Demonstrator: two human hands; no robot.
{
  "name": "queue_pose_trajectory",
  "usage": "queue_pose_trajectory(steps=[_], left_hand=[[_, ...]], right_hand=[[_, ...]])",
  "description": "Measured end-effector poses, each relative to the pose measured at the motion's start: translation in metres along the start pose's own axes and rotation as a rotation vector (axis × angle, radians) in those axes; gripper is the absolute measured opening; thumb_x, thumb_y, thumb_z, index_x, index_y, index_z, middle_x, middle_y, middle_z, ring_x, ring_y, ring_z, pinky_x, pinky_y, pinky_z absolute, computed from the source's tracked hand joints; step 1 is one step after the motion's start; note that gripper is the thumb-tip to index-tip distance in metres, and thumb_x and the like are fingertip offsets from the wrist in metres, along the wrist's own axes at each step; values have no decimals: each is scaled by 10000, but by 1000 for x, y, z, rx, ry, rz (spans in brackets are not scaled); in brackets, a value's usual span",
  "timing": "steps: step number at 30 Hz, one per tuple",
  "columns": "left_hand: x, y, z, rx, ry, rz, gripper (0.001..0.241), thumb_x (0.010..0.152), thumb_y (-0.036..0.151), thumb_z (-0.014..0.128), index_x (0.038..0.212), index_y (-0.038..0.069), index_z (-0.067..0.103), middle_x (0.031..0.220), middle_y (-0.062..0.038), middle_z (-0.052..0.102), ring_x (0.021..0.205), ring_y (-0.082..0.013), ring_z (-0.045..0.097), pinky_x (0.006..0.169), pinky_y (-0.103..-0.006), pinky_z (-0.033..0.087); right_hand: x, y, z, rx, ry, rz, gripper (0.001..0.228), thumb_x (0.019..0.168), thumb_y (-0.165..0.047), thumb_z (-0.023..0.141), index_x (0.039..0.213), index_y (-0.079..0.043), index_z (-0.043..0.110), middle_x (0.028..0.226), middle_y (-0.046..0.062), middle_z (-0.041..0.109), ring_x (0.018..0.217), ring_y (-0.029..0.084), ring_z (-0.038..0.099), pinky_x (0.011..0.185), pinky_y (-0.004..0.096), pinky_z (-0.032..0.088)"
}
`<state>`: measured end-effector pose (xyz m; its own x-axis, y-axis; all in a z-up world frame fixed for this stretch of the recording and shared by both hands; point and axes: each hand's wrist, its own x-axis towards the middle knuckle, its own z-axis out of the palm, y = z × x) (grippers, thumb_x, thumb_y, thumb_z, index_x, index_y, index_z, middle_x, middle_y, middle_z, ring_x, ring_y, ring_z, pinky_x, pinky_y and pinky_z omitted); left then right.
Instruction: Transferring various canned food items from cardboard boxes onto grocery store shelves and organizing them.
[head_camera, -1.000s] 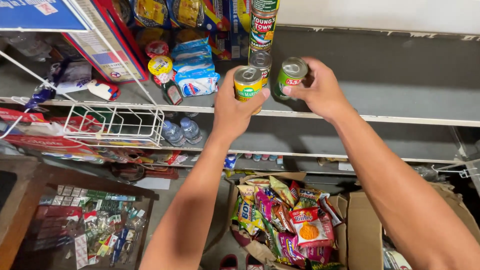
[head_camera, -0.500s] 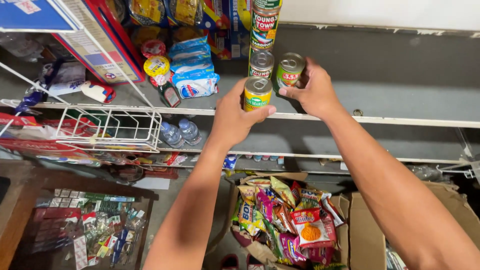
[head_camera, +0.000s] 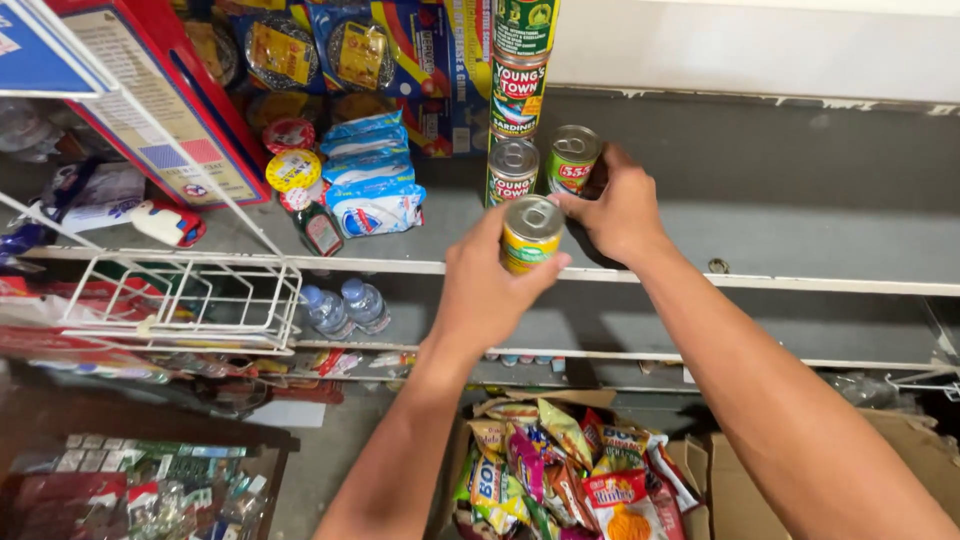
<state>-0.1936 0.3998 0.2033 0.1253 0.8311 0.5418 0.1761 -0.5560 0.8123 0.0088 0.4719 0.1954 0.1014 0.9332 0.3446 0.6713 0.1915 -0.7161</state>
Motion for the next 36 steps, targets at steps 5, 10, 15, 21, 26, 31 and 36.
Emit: queue_pose_trajectory(steps=[5,10,15,21,26,31,36], left_hand=[[-1,-6,21,-2,-4,-16,489,834,261,830,1216,41,619,1102,-156,754,1006,-324,759,844,-410,587],[2,-20,46,226,45,71,618,845,380,824,1273,30,547,1028,-175,747,900,-395,728,735,-477,554],[2,-36,64,375,227,277,609,851,376,833,1249,40,517,851,-116,726,701,-357,701,647,-457,552],[3,-39,66,370,239,307,618,862,355,836,1260,10,513,830,-98,729,666,-332,708,600,-433,551],[4,-39,67,387,215,276,631,857,364,829,1264,2,512,818,-92,730,663,-324,714,601,-432,557],[3,-38,67,406,219,246,650,857,367,822,1283,-6,503,805,-97,728,656,-332,710,598,-444,550],[5,-37,67,410,188,208,643,840,366,823,1273,6,512,796,-88,738,640,-332,708,583,-450,542]], right_hand=[[7,7,2,-106,39,24,503,767,-217,919,1108,-14,610,1017,121,765,872,200,734,786,354,579],[34,18,-4,-117,39,52,545,712,-241,932,1108,-33,619,1024,108,769,906,202,745,818,350,577],[83,52,-12,-178,42,-22,556,713,-263,946,1114,-32,637,1062,118,766,962,235,744,872,371,570],[123,84,-5,-227,113,-110,567,773,-271,936,1126,-1,583,1086,164,736,1016,318,713,877,410,549],[138,102,-6,-233,115,-127,558,796,-258,916,1145,-3,563,1089,169,728,1018,329,704,883,421,543],[143,99,-8,-239,124,-70,553,801,-265,904,1147,-7,559,1111,166,724,1039,328,696,899,422,538],[144,109,-11,-229,137,-70,559,802,-239,906,1173,-9,556,1143,181,712,1083,345,677,919,425,526]])
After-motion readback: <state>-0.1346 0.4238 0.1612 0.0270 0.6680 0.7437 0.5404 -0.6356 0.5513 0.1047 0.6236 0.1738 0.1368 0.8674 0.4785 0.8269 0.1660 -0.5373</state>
